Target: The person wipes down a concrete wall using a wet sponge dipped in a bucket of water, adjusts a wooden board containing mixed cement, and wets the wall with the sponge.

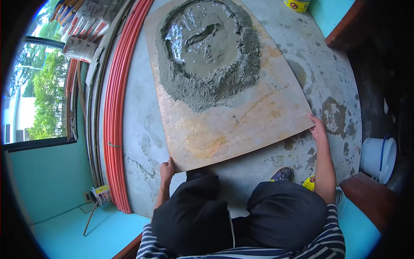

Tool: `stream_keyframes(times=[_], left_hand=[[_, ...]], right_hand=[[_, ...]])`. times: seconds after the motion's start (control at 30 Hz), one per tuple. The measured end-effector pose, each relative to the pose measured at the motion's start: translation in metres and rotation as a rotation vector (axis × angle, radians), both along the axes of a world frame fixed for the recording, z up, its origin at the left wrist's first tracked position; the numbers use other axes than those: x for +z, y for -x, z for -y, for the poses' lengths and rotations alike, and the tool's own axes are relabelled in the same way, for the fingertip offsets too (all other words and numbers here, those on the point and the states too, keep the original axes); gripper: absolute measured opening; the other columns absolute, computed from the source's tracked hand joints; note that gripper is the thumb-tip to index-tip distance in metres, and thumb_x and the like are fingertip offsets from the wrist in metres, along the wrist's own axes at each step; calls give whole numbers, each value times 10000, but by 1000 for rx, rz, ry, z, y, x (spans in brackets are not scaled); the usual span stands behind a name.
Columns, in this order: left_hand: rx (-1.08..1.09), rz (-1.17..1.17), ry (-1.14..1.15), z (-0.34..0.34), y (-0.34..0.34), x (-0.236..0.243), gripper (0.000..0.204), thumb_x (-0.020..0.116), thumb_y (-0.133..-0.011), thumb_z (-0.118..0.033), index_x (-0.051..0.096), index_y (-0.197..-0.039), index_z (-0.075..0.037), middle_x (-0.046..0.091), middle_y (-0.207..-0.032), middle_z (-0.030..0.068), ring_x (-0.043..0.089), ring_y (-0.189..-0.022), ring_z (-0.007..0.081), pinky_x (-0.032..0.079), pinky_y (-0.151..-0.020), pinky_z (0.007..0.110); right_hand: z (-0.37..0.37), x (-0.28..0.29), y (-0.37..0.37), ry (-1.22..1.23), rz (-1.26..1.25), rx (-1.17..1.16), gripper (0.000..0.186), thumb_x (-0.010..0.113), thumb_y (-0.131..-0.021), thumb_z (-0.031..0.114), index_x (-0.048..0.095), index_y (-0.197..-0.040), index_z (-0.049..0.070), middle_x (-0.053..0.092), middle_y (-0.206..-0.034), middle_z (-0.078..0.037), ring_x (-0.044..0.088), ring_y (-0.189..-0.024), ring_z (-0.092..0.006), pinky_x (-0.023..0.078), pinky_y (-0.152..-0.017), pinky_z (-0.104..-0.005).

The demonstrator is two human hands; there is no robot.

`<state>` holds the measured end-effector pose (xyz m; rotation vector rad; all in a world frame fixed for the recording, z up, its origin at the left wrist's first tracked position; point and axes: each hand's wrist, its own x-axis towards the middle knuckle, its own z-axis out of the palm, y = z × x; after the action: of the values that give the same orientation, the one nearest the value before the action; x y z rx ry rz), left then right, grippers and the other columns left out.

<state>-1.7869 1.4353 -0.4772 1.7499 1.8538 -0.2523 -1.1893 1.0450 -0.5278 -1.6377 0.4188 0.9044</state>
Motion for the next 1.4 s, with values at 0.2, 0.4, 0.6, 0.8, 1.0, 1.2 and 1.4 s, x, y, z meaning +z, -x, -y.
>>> stream_keyframes(times=[0.2,0.4,0.6,0.8,1.0,1.2,1.4], left_hand=[[28,81,56,0,11,24,652,436,-910,-475,604,-703,119,589,-609,240,603,-541,291,466,-549,422],[-123,11,-137,5,18,11,683,450,-900,-516,597,-752,134,595,-658,277,608,-619,342,445,-610,446],[-171,47,-173,6,13,-5,710,451,-896,-538,573,-677,127,570,-605,273,545,-558,334,391,-570,463],[-137,52,-175,16,17,2,650,501,-886,-523,581,-704,96,578,-588,197,540,-548,283,415,-569,434],[151,399,479,64,-33,17,528,519,-896,-487,592,-719,5,629,-725,94,561,-650,154,447,-613,319],[-182,365,1035,50,-90,39,439,437,-957,-394,621,-965,4,625,-821,83,594,-753,174,487,-656,310],[145,886,842,-15,-100,-7,517,392,-945,-476,422,-1268,-74,526,-1132,131,512,-998,250,437,-852,407]], right_hand=[[-21,6,52,-365,-41,-478,553,705,-760,328,514,-1225,99,536,-1202,-68,481,-1123,-188,373,-949,-341],[-44,1,202,-670,-239,-61,393,418,-934,364,515,-1212,104,559,-1224,-83,525,-1124,-253,429,-901,-457],[-131,7,282,-679,-592,-171,442,654,-843,226,493,-1216,52,473,-1298,-91,460,-1187,-279,396,-978,-479],[-137,36,272,-634,-412,-275,375,691,-802,159,558,-1138,54,601,-1103,-91,583,-1004,-217,499,-833,-393],[-97,57,200,-543,37,-327,360,706,-754,114,584,-1077,12,625,-1027,-83,615,-908,-194,527,-762,-339],[-76,78,167,-519,101,-278,302,710,-755,129,607,-1017,22,639,-973,-80,625,-870,-173,532,-724,-328],[-77,68,169,-528,56,-267,345,712,-757,146,591,-1048,7,636,-985,-68,626,-874,-185,535,-731,-341]])
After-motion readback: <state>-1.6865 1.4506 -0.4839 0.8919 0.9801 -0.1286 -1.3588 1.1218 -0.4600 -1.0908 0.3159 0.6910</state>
